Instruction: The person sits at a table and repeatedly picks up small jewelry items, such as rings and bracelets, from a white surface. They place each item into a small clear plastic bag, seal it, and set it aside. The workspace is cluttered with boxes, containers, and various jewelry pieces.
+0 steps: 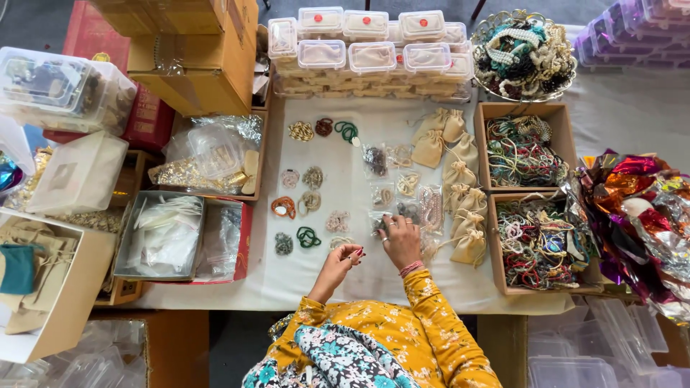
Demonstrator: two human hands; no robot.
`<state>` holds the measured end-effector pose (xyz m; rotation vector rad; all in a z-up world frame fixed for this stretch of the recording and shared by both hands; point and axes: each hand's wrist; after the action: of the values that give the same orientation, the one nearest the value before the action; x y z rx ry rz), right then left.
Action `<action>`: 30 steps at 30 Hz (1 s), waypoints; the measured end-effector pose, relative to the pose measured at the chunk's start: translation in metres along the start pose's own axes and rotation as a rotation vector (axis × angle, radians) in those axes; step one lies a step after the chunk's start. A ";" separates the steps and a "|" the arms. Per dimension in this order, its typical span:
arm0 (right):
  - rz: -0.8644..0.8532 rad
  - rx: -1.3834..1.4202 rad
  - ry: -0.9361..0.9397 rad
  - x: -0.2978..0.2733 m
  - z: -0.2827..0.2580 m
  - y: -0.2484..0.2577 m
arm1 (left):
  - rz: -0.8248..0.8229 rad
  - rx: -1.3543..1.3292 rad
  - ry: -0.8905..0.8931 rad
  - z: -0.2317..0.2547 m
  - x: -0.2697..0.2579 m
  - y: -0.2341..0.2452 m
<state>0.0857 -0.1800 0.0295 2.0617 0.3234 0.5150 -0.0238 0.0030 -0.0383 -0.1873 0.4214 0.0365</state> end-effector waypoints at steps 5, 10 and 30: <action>-0.002 -0.055 -0.029 -0.003 0.008 -0.004 | 0.010 0.013 0.007 0.002 -0.003 0.002; -0.030 -0.018 -0.038 -0.006 0.005 -0.001 | 0.019 0.025 0.071 0.010 -0.010 0.002; -0.159 0.480 0.359 0.020 -0.070 0.017 | 0.826 -0.087 -0.372 0.087 -0.063 0.185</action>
<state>0.0694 -0.1279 0.0808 2.3673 0.8892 0.7670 -0.0601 0.2016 0.0340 -0.0783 0.1015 0.8897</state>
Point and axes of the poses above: each hand's wrist, its own x-axis towards the middle knuckle, its own y-axis out of the back of the hand, z = x × y, and after that the axes turned 9 degrees about x, right-handed
